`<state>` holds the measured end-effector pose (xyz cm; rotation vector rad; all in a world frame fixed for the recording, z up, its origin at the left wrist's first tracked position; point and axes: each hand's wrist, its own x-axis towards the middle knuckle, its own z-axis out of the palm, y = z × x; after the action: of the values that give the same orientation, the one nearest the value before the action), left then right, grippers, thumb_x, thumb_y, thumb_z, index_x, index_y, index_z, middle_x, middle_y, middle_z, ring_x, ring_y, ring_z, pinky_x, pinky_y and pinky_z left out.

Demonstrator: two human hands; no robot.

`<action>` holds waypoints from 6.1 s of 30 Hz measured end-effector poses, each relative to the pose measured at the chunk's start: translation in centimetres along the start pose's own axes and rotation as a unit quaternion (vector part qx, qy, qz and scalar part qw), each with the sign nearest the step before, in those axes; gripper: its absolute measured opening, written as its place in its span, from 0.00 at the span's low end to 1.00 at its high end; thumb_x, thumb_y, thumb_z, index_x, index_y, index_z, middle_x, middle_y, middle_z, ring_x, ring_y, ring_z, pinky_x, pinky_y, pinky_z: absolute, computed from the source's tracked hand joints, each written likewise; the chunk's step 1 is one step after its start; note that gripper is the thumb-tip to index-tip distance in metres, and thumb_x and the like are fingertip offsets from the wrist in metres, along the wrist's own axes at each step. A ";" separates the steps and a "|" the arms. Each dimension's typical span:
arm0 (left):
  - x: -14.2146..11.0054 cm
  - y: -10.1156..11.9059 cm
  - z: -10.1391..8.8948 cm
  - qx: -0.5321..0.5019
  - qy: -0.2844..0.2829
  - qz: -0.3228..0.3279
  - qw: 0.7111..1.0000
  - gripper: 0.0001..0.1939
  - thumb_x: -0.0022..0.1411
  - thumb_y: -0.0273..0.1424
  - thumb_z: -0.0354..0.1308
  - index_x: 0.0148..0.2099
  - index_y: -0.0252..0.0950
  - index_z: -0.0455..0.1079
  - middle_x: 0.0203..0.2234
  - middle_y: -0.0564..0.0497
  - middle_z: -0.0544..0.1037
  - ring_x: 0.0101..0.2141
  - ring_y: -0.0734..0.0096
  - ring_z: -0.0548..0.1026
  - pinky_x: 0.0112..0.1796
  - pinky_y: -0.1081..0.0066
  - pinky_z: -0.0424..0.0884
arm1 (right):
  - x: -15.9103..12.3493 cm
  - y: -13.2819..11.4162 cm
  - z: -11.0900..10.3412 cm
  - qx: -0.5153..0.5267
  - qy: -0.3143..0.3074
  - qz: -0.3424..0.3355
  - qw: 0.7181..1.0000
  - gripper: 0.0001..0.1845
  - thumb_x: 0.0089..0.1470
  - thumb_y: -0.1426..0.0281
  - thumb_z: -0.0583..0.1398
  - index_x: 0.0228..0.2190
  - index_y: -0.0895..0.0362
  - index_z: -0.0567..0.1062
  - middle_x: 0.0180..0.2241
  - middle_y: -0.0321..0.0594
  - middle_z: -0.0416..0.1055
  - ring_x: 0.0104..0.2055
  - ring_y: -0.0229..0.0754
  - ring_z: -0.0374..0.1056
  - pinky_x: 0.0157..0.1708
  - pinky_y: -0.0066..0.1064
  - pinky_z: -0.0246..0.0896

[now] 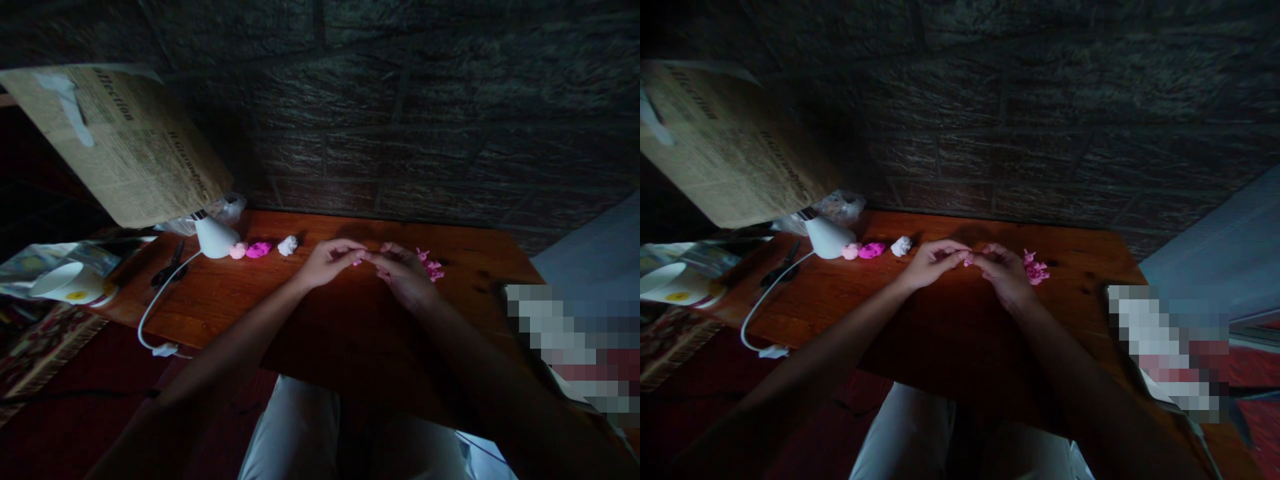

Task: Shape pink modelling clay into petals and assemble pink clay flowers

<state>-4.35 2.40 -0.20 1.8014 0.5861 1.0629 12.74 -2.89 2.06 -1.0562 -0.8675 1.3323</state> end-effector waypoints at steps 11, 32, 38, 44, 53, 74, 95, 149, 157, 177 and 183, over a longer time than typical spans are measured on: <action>0.1 -0.1 -0.1 -0.015 0.002 -0.007 1.000 0.12 0.65 0.40 0.62 0.40 0.35 0.74 0.30 0.51 0.80 0.28 0.78 0.74 0.31 0.74 0.71 | 0.0 0.6 -0.3 -0.045 -0.017 -0.013 0.999 0.18 0.34 0.63 0.75 0.26 0.52 0.75 0.25 0.32 0.73 0.25 0.34 0.60 0.24 0.27 0.46; 0.2 0.4 0.3 -0.137 -0.008 -0.081 0.987 0.18 0.59 0.44 0.67 0.39 0.33 0.77 0.25 0.53 0.75 0.21 0.82 0.63 0.23 0.75 0.56 | -0.1 0.1 -0.2 0.050 -0.032 0.089 0.994 0.21 0.29 0.70 0.77 0.30 0.50 0.80 0.25 0.31 0.73 0.25 0.33 0.57 0.26 0.29 0.47; 0.0 0.2 0.3 -0.196 -0.023 -0.091 0.976 0.13 0.56 0.38 0.70 0.41 0.38 0.81 0.25 0.53 0.77 0.21 0.82 0.63 0.23 0.74 0.53 | 0.0 0.3 -0.2 0.096 -0.049 0.083 0.991 0.19 0.31 0.73 0.76 0.29 0.50 0.79 0.26 0.31 0.72 0.24 0.32 0.53 0.23 0.29 0.42; 0.2 0.2 0.3 -0.206 -0.003 -0.089 0.975 0.13 0.57 0.40 0.70 0.40 0.37 0.81 0.24 0.53 0.77 0.20 0.83 0.61 0.22 0.75 0.52 | -0.2 0.4 0.1 0.103 -0.053 0.081 0.990 0.17 0.32 0.71 0.76 0.28 0.51 0.80 0.26 0.31 0.72 0.22 0.30 0.49 0.22 0.28 0.41; 0.6 0.1 -0.1 -0.203 0.113 -0.100 0.968 0.17 0.47 0.41 0.75 0.31 0.34 0.76 0.26 0.52 0.81 0.18 0.86 0.62 0.20 0.77 0.53 | -0.1 0.1 0.1 0.083 -0.010 0.072 0.994 0.20 0.30 0.62 0.77 0.27 0.53 0.79 0.25 0.33 0.75 0.22 0.30 0.52 0.23 0.25 0.46; 0.3 0.5 0.3 -0.228 0.083 -0.092 0.966 0.19 0.48 0.43 0.75 0.30 0.35 0.73 0.26 0.53 0.82 0.20 0.82 0.71 0.23 0.77 0.64 | -0.2 0.3 0.1 0.010 -0.017 0.023 1.000 0.19 0.34 0.58 0.76 0.26 0.53 0.78 0.25 0.33 0.73 0.22 0.30 0.53 0.22 0.27 0.45; 0.4 0.0 0.3 -0.251 0.069 -0.114 0.959 0.20 0.53 0.41 0.73 0.42 0.33 0.75 0.39 0.43 0.85 0.37 0.66 0.84 0.38 0.70 0.77 | -0.2 0.5 0.1 -0.018 -0.028 -0.009 0.999 0.21 0.36 0.54 0.75 0.27 0.53 0.78 0.26 0.33 0.73 0.22 0.31 0.55 0.21 0.27 0.45; 0.0 0.3 0.7 -0.278 -0.026 -0.123 0.952 0.18 0.57 0.43 0.70 0.44 0.36 0.82 0.50 0.42 0.82 0.47 0.63 0.81 0.52 0.63 0.74 | -0.3 0.9 -0.5 -0.058 -0.137 -0.014 0.989 0.17 0.43 0.55 0.73 0.31 0.54 0.83 0.20 0.29 0.61 0.24 0.32 0.52 0.24 0.30 0.47; 0.0 0.1 0.4 -0.258 -0.031 -0.113 0.959 0.15 0.55 0.38 0.72 0.44 0.38 0.82 0.49 0.44 0.82 0.48 0.63 0.80 0.49 0.64 0.74 | -0.3 0.9 -0.7 -0.173 -0.098 -0.077 0.977 0.19 0.48 0.53 0.69 0.35 0.55 0.83 0.22 0.33 0.71 0.23 0.34 0.60 0.26 0.31 0.54; 0.8 -0.7 -0.1 -0.272 0.130 -0.097 0.949 0.19 0.50 0.39 0.75 0.42 0.35 0.79 0.36 0.48 0.85 0.42 0.68 0.82 0.51 0.66 0.71 | 1.0 2.3 -1.8 -0.362 -0.024 -0.211 0.907 0.15 0.56 0.59 0.62 0.42 0.53 0.81 0.41 0.45 0.81 0.36 0.46 0.75 0.39 0.40 0.71; 0.7 -0.8 -0.6 -0.186 0.107 -0.089 0.973 0.27 0.58 0.42 0.69 0.55 0.34 0.72 0.37 0.46 0.85 0.43 0.65 0.82 0.51 0.63 0.72 | 1.7 3.0 -1.8 -0.534 -0.141 -0.269 0.789 0.19 0.59 0.74 0.58 0.50 0.53 0.79 0.48 0.48 0.79 0.42 0.49 0.77 0.45 0.41 0.70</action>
<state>-4.45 3.56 -0.56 1.2954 0.6171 1.1642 13.59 -1.59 -1.47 -1.2764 -2.1069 0.4196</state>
